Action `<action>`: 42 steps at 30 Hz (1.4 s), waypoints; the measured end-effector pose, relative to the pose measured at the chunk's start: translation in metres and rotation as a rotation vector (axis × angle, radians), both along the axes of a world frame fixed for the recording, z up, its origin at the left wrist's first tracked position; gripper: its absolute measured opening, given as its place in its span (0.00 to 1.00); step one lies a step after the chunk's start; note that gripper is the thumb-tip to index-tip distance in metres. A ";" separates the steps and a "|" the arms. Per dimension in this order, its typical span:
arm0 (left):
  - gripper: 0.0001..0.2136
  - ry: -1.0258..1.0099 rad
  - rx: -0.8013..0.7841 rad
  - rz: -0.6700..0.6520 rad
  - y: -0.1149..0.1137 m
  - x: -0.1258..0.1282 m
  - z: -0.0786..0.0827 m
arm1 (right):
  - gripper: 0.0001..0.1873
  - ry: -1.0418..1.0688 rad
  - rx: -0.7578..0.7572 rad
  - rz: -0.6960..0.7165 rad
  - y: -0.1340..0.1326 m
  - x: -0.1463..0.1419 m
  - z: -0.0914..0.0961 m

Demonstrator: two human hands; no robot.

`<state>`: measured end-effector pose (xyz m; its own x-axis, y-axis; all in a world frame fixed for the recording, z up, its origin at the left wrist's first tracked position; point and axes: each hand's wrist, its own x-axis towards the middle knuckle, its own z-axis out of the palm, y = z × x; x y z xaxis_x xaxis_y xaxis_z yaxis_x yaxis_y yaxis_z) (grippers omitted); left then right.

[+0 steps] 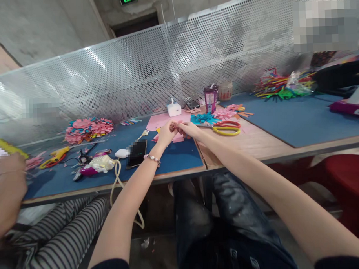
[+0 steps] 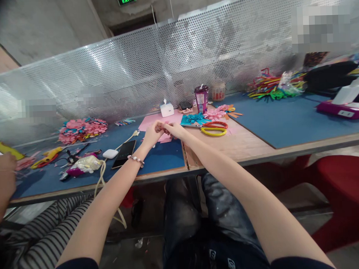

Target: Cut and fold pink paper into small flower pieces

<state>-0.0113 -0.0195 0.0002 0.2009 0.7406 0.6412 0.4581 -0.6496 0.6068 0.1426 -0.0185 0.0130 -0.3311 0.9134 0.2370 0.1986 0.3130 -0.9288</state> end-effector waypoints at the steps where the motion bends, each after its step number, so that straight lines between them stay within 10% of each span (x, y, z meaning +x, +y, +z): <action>1: 0.10 -0.026 -0.005 0.002 0.000 0.000 0.000 | 0.17 0.026 -0.026 -0.003 0.001 0.000 0.000; 42: 0.21 -0.401 -0.315 -0.072 0.001 -0.005 0.002 | 0.03 0.199 0.089 -0.034 0.021 0.004 -0.010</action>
